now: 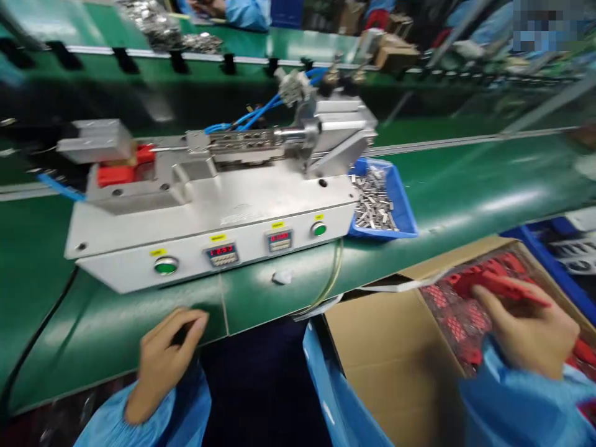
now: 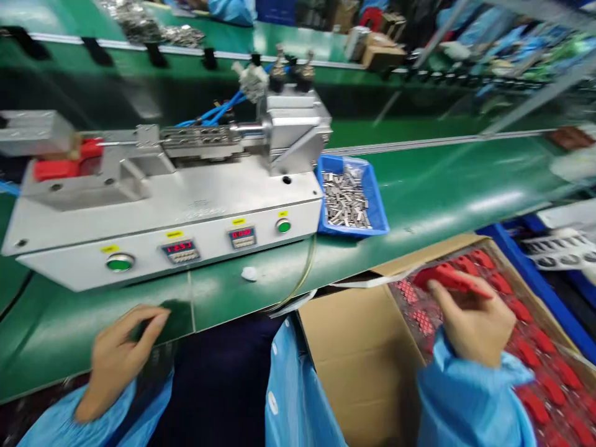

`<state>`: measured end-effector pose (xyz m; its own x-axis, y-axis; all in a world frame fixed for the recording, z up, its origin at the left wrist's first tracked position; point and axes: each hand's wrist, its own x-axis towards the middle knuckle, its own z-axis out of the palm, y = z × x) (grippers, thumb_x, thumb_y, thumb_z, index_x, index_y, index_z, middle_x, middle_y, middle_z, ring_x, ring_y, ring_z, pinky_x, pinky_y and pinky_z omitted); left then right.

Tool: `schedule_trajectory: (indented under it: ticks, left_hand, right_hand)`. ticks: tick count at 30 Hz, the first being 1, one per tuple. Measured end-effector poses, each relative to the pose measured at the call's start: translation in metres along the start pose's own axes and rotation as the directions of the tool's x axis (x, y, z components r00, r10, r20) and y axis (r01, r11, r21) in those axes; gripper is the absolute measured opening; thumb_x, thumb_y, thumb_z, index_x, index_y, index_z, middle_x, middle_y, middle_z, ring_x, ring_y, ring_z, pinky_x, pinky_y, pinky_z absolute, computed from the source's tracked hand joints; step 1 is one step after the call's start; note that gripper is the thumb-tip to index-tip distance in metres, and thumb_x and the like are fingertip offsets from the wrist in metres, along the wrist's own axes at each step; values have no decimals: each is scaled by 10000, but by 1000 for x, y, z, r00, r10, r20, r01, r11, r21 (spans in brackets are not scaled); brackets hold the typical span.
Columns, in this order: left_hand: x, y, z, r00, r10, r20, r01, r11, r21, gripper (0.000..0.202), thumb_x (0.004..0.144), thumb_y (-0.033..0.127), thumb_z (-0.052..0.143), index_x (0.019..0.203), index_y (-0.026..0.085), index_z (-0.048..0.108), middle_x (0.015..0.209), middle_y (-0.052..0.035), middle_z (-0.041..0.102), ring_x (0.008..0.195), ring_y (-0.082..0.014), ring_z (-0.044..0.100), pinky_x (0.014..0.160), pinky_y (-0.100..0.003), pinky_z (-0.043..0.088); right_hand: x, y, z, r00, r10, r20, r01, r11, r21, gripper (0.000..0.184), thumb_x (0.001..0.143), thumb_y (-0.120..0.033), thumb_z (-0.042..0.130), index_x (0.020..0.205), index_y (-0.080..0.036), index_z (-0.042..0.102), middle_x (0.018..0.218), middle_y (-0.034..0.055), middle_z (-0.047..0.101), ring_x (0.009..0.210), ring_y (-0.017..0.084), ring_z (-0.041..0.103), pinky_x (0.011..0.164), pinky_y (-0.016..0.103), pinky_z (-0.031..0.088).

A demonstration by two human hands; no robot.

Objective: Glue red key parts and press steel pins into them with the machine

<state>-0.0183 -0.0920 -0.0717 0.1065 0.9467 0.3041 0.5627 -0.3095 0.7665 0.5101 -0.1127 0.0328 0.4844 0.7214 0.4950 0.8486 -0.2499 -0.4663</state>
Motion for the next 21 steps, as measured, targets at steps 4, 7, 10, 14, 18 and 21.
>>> schedule_trajectory:
  ticks: [4,7,10,14,18,21]
  left_hand:
    - [23,36,28,976,89,200,-27,956,-293,159,1021,258,648,1155,236,731,917,-26,742,754,-155,678,733,-254,556]
    - [29,54,38,946,169,277,-19,882,-472,321,1017,348,681,1310,216,687,994,-68,746,787,-170,675,757,-280,573]
    - [23,56,35,967,43,249,91,859,-503,214,1006,363,706,1149,207,744,849,-38,715,734,-165,657,700,-264,547]
    - [11,45,22,939,-278,202,344,727,-595,246,983,441,730,977,195,734,771,-21,707,655,-151,637,619,-247,518]
    - [9,38,18,888,-435,147,426,660,-619,381,939,563,745,891,186,716,649,14,624,548,-126,544,520,-233,453]
    - [11,37,19,884,-448,133,426,653,-626,407,918,590,753,867,189,705,649,16,626,540,-124,551,510,-232,454]
  right_hand:
    - [-72,-104,45,808,-412,421,144,831,537,179,944,-430,786,988,-258,806,887,76,767,786,235,731,746,390,623]
    - [-108,-173,82,595,-621,511,21,647,762,117,1010,-316,716,1080,-247,778,932,68,770,816,211,741,716,338,630]
    - [-120,-206,106,573,-681,456,-31,538,842,111,1017,-272,702,1107,-222,745,948,72,760,811,203,733,699,324,617]
    - [-120,-198,122,764,-548,342,86,612,786,75,967,-263,764,986,-229,699,847,37,685,744,193,664,688,331,571]
    - [-121,-181,152,878,-353,322,74,767,638,284,935,-340,775,1167,-230,653,1033,77,660,891,235,656,769,391,593]
    - [-127,-180,175,817,-415,399,97,782,615,273,955,-363,735,1178,-227,651,1161,119,683,1062,281,672,884,449,607]
